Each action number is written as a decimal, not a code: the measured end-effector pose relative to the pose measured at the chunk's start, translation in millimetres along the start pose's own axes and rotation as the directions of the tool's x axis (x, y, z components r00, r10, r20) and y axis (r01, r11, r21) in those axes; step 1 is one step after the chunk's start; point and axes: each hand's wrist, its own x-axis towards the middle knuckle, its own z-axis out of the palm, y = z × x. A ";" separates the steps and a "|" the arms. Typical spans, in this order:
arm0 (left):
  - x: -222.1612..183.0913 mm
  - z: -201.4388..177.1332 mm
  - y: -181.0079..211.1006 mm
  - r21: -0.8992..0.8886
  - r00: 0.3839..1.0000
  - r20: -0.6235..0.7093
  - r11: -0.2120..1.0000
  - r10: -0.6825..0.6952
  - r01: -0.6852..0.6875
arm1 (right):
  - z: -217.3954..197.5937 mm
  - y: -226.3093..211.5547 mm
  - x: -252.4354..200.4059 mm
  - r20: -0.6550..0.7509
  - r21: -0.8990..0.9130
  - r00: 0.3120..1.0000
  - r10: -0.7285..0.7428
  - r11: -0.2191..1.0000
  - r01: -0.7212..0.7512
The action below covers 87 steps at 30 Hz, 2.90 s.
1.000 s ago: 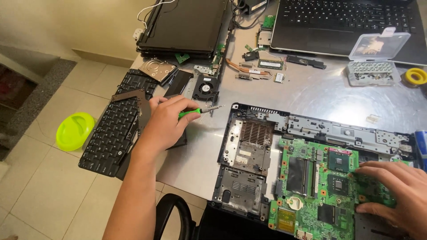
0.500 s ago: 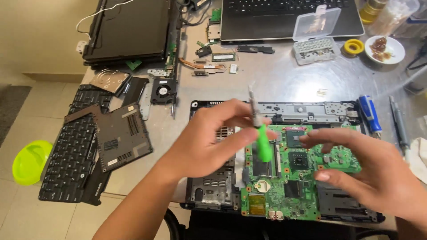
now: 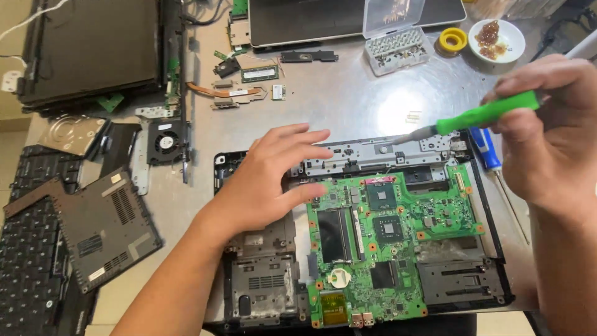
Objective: Removing a motherboard from a laptop chassis using a prying tool and hands.
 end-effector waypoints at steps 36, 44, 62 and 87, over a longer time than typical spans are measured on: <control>-5.1 8.3 -22.0 0.273 0.946 0.316 0.948 0.075 -0.166 | 42.1 -4.1 -27.3 0.108 -0.148 0.982 -0.157 0.974 0.172; -4.7 6.3 -21.9 0.226 0.943 0.331 0.966 0.048 -0.129 | 45.9 1.1 -22.3 0.070 -0.088 0.982 -0.174 0.980 0.179; -4.1 5.2 -21.9 0.204 0.941 0.340 0.976 0.003 -0.076 | 50.7 -13.8 -17.1 0.143 -0.102 0.971 -0.192 0.973 0.208; -3.0 7.6 -26.5 0.254 0.943 0.330 0.958 0.046 -0.136 | 46.5 -35.5 -8.7 0.206 -0.208 0.943 -0.262 0.930 0.304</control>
